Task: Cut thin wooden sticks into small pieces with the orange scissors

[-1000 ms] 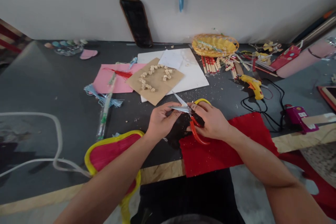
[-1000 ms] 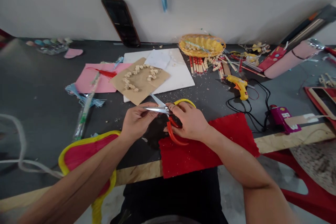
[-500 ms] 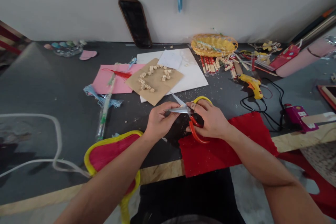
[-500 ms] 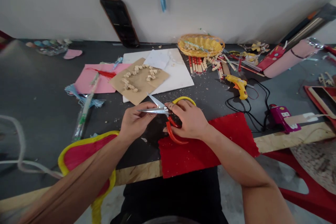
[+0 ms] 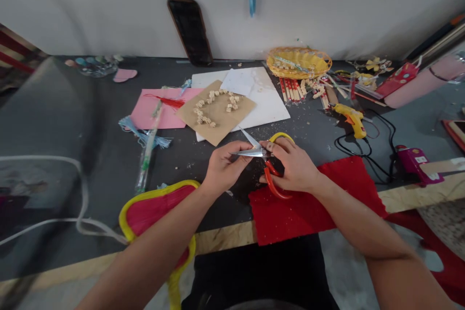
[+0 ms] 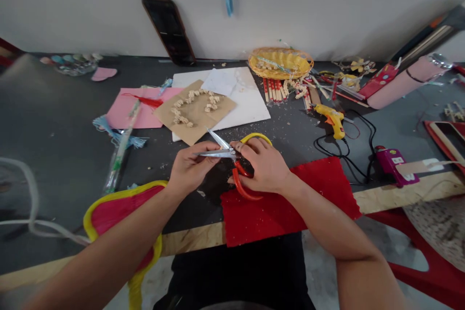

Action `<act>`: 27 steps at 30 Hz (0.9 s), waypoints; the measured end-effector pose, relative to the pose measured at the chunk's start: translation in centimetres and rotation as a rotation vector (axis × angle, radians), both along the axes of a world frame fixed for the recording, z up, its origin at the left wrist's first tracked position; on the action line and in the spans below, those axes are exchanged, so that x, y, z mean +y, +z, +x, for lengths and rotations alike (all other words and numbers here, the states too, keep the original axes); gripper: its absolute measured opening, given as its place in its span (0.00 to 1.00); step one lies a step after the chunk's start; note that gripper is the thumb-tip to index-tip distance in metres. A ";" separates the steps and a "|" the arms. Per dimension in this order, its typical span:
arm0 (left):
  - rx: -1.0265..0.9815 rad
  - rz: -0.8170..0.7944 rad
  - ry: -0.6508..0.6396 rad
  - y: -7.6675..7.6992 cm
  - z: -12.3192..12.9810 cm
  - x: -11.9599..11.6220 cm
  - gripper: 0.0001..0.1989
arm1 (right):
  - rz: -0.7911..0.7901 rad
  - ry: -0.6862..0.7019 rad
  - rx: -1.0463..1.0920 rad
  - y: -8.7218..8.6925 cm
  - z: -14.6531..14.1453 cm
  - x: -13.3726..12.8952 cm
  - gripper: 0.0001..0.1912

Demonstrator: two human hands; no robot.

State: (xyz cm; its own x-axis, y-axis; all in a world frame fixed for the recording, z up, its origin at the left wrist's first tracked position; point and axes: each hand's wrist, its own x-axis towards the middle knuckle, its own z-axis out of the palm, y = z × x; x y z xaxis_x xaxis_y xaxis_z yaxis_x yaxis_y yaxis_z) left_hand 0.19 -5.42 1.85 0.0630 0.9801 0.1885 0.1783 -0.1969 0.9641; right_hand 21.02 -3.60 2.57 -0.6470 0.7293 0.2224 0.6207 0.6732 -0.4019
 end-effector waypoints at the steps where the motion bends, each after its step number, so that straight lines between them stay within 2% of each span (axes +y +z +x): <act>1: 0.004 0.009 -0.003 -0.1 0.0 0.0 0.08 | 0.000 0.001 0.000 0.0 0.0 0.0 0.38; 12: -0.036 -0.054 0.027 0.0 0.2 -0.1 0.08 | -0.030 0.000 -0.004 -0.2 -0.1 -0.3 0.37; 19: -0.061 -0.034 0.086 -0.1 0.3 -0.1 0.08 | -0.080 -0.031 0.024 -0.1 -0.2 -0.3 0.37; 27: -0.075 -0.050 -0.022 0.2 0.0 0.1 0.06 | 0.016 0.001 0.001 -0.2 -0.1 -0.1 0.39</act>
